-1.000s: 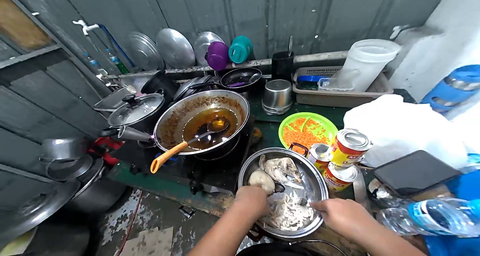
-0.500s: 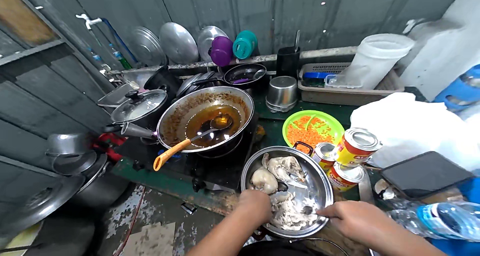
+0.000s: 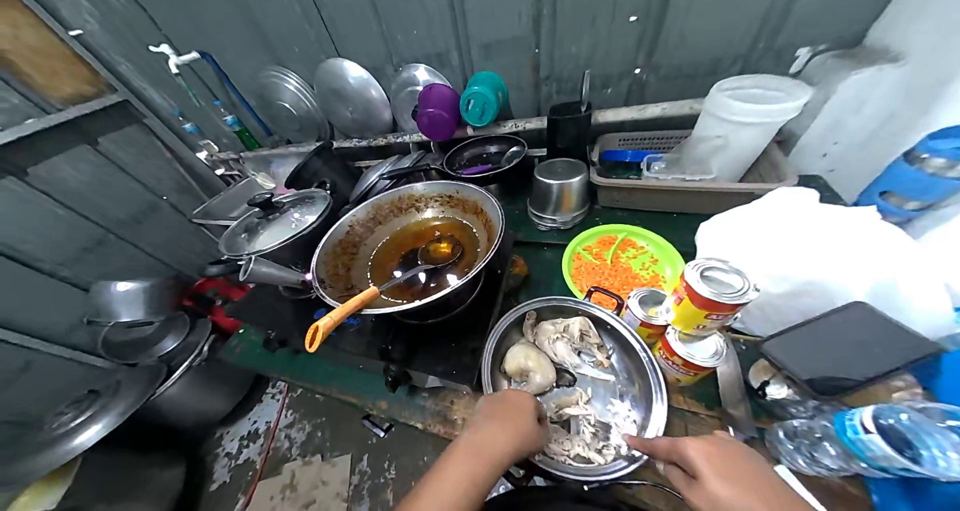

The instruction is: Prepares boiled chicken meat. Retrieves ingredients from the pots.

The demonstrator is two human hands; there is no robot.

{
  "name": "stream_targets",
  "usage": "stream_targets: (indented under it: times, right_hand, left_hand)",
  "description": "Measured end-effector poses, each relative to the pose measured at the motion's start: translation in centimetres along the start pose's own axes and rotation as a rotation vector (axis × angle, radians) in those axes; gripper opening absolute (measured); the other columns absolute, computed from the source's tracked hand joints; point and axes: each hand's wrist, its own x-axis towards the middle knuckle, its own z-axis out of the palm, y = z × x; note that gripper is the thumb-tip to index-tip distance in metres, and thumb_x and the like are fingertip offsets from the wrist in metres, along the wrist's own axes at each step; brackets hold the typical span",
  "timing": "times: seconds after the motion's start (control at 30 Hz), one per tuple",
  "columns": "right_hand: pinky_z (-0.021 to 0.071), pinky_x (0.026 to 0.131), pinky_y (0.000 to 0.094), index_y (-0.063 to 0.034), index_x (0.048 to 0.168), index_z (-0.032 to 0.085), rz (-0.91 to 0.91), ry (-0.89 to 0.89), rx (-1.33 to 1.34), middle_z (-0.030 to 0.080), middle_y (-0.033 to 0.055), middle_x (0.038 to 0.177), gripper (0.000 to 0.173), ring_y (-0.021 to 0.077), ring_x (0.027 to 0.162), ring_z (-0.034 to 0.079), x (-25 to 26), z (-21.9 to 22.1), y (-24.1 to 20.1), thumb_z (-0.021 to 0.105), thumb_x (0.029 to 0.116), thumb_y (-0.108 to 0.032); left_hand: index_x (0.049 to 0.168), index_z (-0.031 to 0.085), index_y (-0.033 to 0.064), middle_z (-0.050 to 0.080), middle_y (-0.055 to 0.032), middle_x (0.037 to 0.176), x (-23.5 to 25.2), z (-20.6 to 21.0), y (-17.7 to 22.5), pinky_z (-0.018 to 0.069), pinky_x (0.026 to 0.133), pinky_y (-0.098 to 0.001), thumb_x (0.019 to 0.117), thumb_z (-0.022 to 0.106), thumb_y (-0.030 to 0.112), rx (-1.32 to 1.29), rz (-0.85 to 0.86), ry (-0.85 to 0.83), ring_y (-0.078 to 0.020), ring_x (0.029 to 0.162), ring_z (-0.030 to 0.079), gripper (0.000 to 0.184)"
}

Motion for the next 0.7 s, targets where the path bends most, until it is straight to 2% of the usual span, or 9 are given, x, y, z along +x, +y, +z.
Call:
stream_targets:
  times: [0.17, 0.3, 0.37, 0.43, 0.5, 0.57, 0.63, 0.67, 0.7]
  right_hand:
    - [0.0415, 0.102, 0.0695, -0.0346, 0.147, 0.059, -0.059, 0.084, 0.086, 0.075, 0.0165, 0.120, 0.047, 0.0438, 0.110, 0.070, -3.0, -0.1, 0.7, 0.047, 0.1046, -0.019]
    - [0.0436, 0.097, 0.0700, -0.0286, 0.151, 0.055, -0.050, 0.249, 0.078, 0.077, 0.0222, 0.099, 0.050, 0.0471, 0.094, 0.072, -3.4, 1.5, -0.6, 0.048, 0.1032, -0.017]
    - [0.0472, 0.090, 0.0683, -0.0235, 0.152, 0.055, -0.105, 0.359, 0.055, 0.076, 0.0219, 0.087, 0.051, 0.0449, 0.082, 0.073, -2.9, 3.5, -1.3, 0.047, 0.1018, -0.015]
    - [0.0475, 0.088, 0.0662, -0.0238, 0.152, 0.055, -0.102, 0.387, -0.020, 0.076, 0.0204, 0.082, 0.054, 0.0421, 0.077, 0.073, -2.4, 5.0, -1.2, 0.047, 0.1003, -0.013]
    - [0.0464, 0.091, 0.0688, -0.0247, 0.150, 0.057, -0.059, 0.396, -0.052, 0.075, 0.0212, 0.080, 0.055, 0.0432, 0.075, 0.072, -2.1, 6.2, -0.2, 0.050, 0.0975, -0.010]
    - [0.0478, 0.085, 0.0687, -0.0241, 0.147, 0.060, -0.092, 0.471, -0.040, 0.074, 0.0207, 0.075, 0.053, 0.0428, 0.070, 0.071, -2.0, 6.5, 0.9, 0.051, 0.0966, -0.010]
    - [0.0483, 0.083, 0.0680, -0.0238, 0.147, 0.060, -0.102, 0.464, 0.042, 0.075, 0.0206, 0.078, 0.051, 0.0434, 0.072, 0.071, -2.6, 5.9, 0.7, 0.048, 0.0991, -0.012]
    - [0.0471, 0.088, 0.0686, -0.0247, 0.149, 0.058, -0.070, 0.385, 0.139, 0.077, 0.0216, 0.089, 0.050, 0.0449, 0.082, 0.073, -2.8, 5.1, 0.3, 0.047, 0.1017, -0.014]
    - [0.0459, 0.096, 0.0681, -0.0255, 0.151, 0.055, -0.033, 0.288, 0.268, 0.077, 0.0212, 0.106, 0.049, 0.0450, 0.097, 0.072, -2.7, 4.5, 0.0, 0.045, 0.1043, -0.017]
  left_hand:
    - [0.115, 0.073, 0.0111, 0.070, -0.0186, 0.123, 0.8, 1.1, 0.7, 0.0493, 0.091, -0.0703, 0.1022, 0.052, 0.035, 0.100, -0.066, -0.036, -0.0413, 0.118, 0.065, 0.034]
    - [0.116, 0.073, 0.0099, 0.073, -0.0162, 0.115, 0.8, 1.3, -0.4, 0.0495, 0.095, -0.0654, 0.1046, 0.049, 0.033, -0.087, 0.063, -0.003, -0.0363, 0.112, 0.068, 0.036]
    - [0.115, 0.073, 0.0079, 0.073, -0.0157, 0.114, 0.8, 1.4, -0.8, 0.0503, 0.096, -0.0619, 0.1049, 0.048, 0.032, -0.185, 0.070, -0.007, -0.0341, 0.110, 0.068, 0.036]
    - [0.114, 0.073, 0.0059, 0.073, -0.0157, 0.113, 0.6, 1.6, -1.2, 0.0507, 0.096, -0.0593, 0.1053, 0.049, 0.030, -0.259, 0.063, -0.025, -0.0323, 0.108, 0.069, 0.035]
    - [0.111, 0.073, 0.0055, 0.071, -0.0129, 0.107, 0.3, 1.9, -1.5, 0.0509, 0.089, -0.0520, 0.1076, 0.046, 0.028, -0.348, 0.094, -0.034, -0.0263, 0.097, 0.066, 0.035]
    - [0.108, 0.073, 0.0052, 0.071, -0.0109, 0.104, -0.2, 1.6, -1.9, 0.0502, 0.086, -0.0471, 0.1091, 0.044, 0.027, -0.410, 0.106, -0.021, -0.0219, 0.093, 0.065, 0.036]
    - [0.110, 0.074, 0.0058, 0.072, -0.0112, 0.107, -0.7, 1.5, -2.1, 0.0516, 0.092, -0.0500, 0.1087, 0.044, 0.027, -0.392, 0.087, 0.001, -0.0235, 0.099, 0.067, 0.037]
    - [0.110, 0.074, 0.0063, 0.072, -0.0110, 0.107, -0.9, 1.5, -2.0, 0.0513, 0.092, -0.0504, 0.1087, 0.044, 0.027, -0.388, 0.088, 0.019, -0.0239, 0.100, 0.067, 0.037]
    - [0.111, 0.073, 0.0069, 0.072, -0.0107, 0.107, -1.1, 1.5, -1.8, 0.0515, 0.092, -0.0507, 0.1088, 0.044, 0.027, -0.376, 0.092, 0.038, -0.0241, 0.099, 0.067, 0.036]
